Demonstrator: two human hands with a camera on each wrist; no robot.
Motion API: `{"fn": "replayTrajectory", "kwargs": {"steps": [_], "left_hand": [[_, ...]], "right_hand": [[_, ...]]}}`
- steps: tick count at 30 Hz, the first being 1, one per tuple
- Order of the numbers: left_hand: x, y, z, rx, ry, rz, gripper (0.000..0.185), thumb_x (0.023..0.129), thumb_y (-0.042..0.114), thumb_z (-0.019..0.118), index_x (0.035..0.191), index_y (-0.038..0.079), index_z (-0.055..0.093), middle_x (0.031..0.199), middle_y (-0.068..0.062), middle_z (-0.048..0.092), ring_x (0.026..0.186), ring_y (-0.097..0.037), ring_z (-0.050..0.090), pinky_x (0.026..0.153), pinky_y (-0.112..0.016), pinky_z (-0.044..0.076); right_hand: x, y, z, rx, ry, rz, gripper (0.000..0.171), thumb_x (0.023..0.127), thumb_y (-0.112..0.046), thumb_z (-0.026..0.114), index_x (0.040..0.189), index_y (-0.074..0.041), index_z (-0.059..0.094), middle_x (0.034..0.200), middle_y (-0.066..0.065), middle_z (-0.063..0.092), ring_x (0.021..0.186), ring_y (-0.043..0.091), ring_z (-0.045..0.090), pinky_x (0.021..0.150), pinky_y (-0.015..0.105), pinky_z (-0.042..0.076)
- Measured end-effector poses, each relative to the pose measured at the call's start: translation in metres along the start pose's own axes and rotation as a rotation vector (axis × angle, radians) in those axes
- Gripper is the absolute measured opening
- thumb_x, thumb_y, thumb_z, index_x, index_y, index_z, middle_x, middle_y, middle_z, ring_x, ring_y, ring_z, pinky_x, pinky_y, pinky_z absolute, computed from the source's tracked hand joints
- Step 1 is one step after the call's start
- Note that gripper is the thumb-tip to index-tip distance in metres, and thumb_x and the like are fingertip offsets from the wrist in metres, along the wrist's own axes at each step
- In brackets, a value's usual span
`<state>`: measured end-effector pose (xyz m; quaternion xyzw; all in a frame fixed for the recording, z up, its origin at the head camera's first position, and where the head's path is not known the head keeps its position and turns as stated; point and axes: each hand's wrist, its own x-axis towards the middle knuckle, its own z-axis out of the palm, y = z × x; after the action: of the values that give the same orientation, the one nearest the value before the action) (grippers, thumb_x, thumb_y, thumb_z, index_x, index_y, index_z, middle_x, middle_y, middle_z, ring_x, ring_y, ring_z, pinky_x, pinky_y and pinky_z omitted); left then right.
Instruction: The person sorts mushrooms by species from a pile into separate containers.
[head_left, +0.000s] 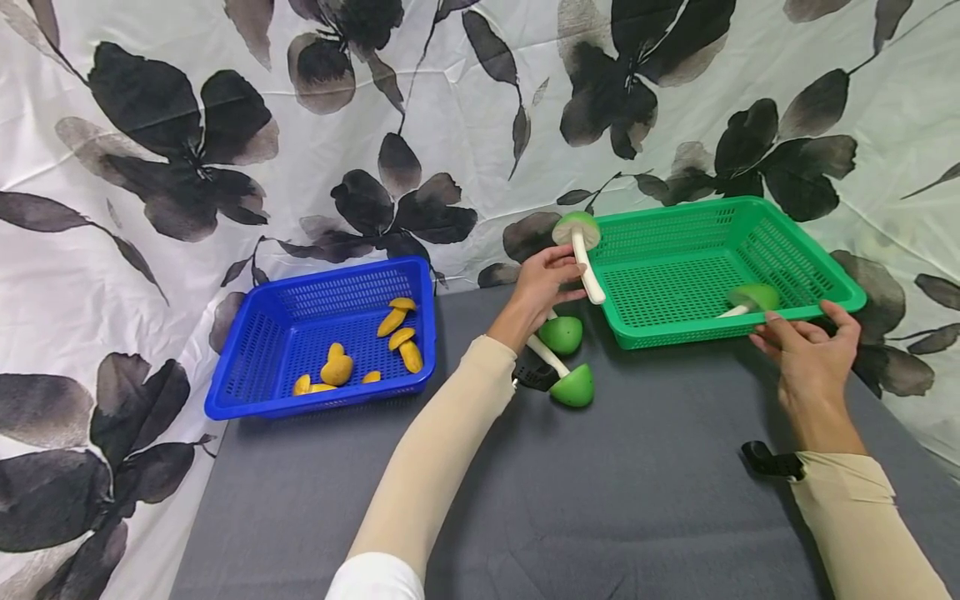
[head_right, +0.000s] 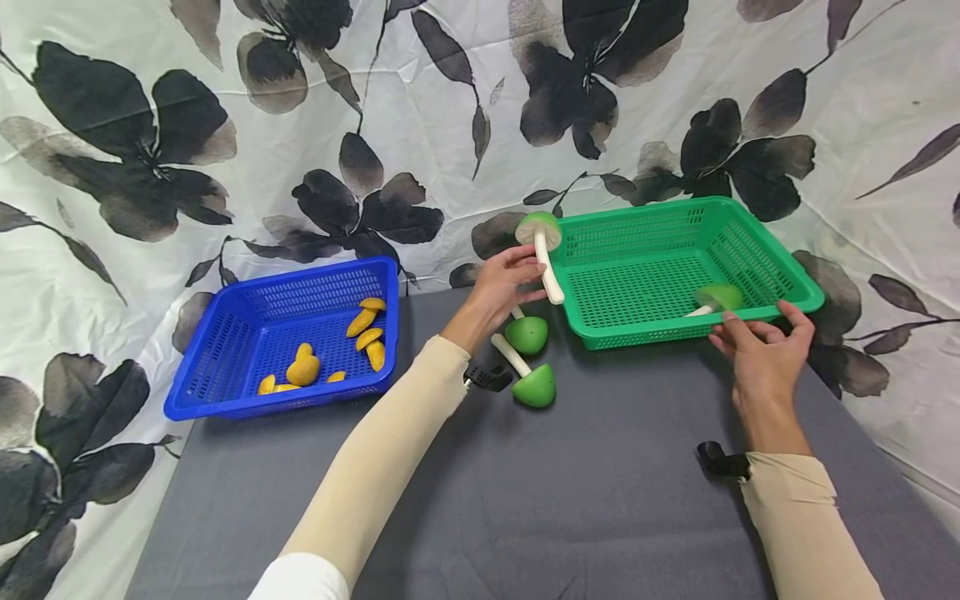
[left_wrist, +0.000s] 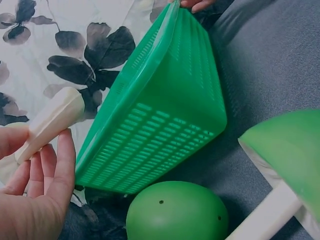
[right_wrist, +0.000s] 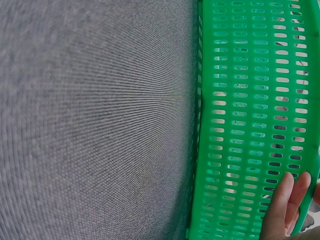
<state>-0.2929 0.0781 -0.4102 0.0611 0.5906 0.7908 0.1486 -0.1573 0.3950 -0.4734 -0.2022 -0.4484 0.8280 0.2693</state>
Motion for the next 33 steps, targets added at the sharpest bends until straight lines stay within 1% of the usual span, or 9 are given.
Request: {"fn": "replayTrajectory", "kwargs": {"steps": [7, 15, 19, 22, 25, 27, 30, 33], "left_hand": [[0.005, 0.002, 0.008, 0.012, 0.002, -0.004, 0.039, 0.093, 0.001, 0.072, 0.130, 0.009, 0.063, 0.102, -0.004, 0.062, 0.091, -0.019, 0.069, 0.082, -0.045, 0.062], [0.009, 0.004, 0.013, 0.009, 0.017, -0.005, 0.038, 0.092, 0.000, 0.073, 0.128, 0.011, 0.064, 0.099, -0.002, 0.063, 0.088, -0.019, 0.069, 0.076, -0.041, 0.063], [0.010, 0.005, 0.016, -0.018, 0.013, 0.006, 0.040, 0.093, -0.005, 0.070, 0.130, 0.007, 0.064, 0.097, -0.004, 0.064, 0.096, -0.027, 0.070, 0.077, -0.043, 0.063], [0.010, 0.006, 0.016, -0.022, 0.001, 0.020, 0.042, 0.093, -0.008, 0.068, 0.133, 0.004, 0.062, 0.105, -0.010, 0.066, 0.106, -0.033, 0.069, 0.079, -0.044, 0.063], [0.008, 0.008, 0.014, -0.015, -0.018, 0.023, 0.043, 0.093, -0.008, 0.067, 0.135, 0.003, 0.061, 0.118, -0.018, 0.065, 0.115, -0.038, 0.065, 0.082, -0.045, 0.062], [0.007, 0.009, 0.010, -0.016, -0.030, 0.021, 0.044, 0.094, -0.008, 0.066, 0.136, 0.003, 0.061, 0.123, -0.021, 0.063, 0.118, -0.040, 0.063, 0.085, -0.046, 0.061], [0.005, 0.010, 0.001, -0.030, -0.029, 0.018, 0.043, 0.094, -0.008, 0.066, 0.136, 0.004, 0.061, 0.117, -0.017, 0.065, 0.119, -0.041, 0.062, 0.086, -0.047, 0.061], [0.003, 0.010, -0.009, -0.050, -0.016, 0.011, 0.041, 0.094, -0.007, 0.066, 0.133, 0.005, 0.062, 0.106, -0.010, 0.067, 0.109, -0.036, 0.066, 0.085, -0.047, 0.061]], "right_hand": [[0.001, -0.001, 0.003, -0.010, -0.001, 0.003, 0.088, 0.081, 0.002, 0.082, 0.146, -0.023, 0.029, 0.093, 0.007, 0.064, 0.067, 0.018, 0.074, 0.061, 0.031, 0.062], [0.002, -0.002, 0.006, -0.051, 0.004, 0.017, 0.089, 0.080, -0.001, 0.084, 0.146, -0.024, 0.029, 0.095, 0.006, 0.064, 0.069, 0.017, 0.074, 0.063, 0.030, 0.062], [0.004, -0.003, 0.007, -0.048, 0.007, 0.018, 0.088, 0.080, 0.000, 0.084, 0.146, -0.023, 0.029, 0.095, 0.007, 0.065, 0.069, 0.017, 0.074, 0.063, 0.030, 0.062], [0.006, -0.004, 0.008, -0.048, 0.008, 0.024, 0.088, 0.080, 0.000, 0.084, 0.146, -0.023, 0.029, 0.095, 0.007, 0.064, 0.069, 0.018, 0.074, 0.063, 0.030, 0.062], [0.006, -0.005, 0.009, -0.045, 0.010, 0.029, 0.089, 0.080, 0.001, 0.084, 0.146, -0.023, 0.029, 0.095, 0.007, 0.064, 0.068, 0.018, 0.074, 0.063, 0.031, 0.062], [0.006, -0.007, 0.010, -0.044, 0.013, 0.031, 0.089, 0.079, 0.001, 0.084, 0.145, -0.023, 0.029, 0.094, 0.007, 0.064, 0.067, 0.018, 0.074, 0.062, 0.031, 0.062], [0.006, -0.009, 0.011, -0.060, 0.023, 0.031, 0.089, 0.080, 0.001, 0.084, 0.145, -0.023, 0.030, 0.095, 0.007, 0.063, 0.067, 0.018, 0.074, 0.062, 0.030, 0.062], [0.007, -0.011, 0.012, -0.079, 0.031, 0.027, 0.087, 0.081, 0.000, 0.083, 0.146, -0.023, 0.030, 0.097, 0.006, 0.062, 0.068, 0.017, 0.073, 0.063, 0.030, 0.062]]}}
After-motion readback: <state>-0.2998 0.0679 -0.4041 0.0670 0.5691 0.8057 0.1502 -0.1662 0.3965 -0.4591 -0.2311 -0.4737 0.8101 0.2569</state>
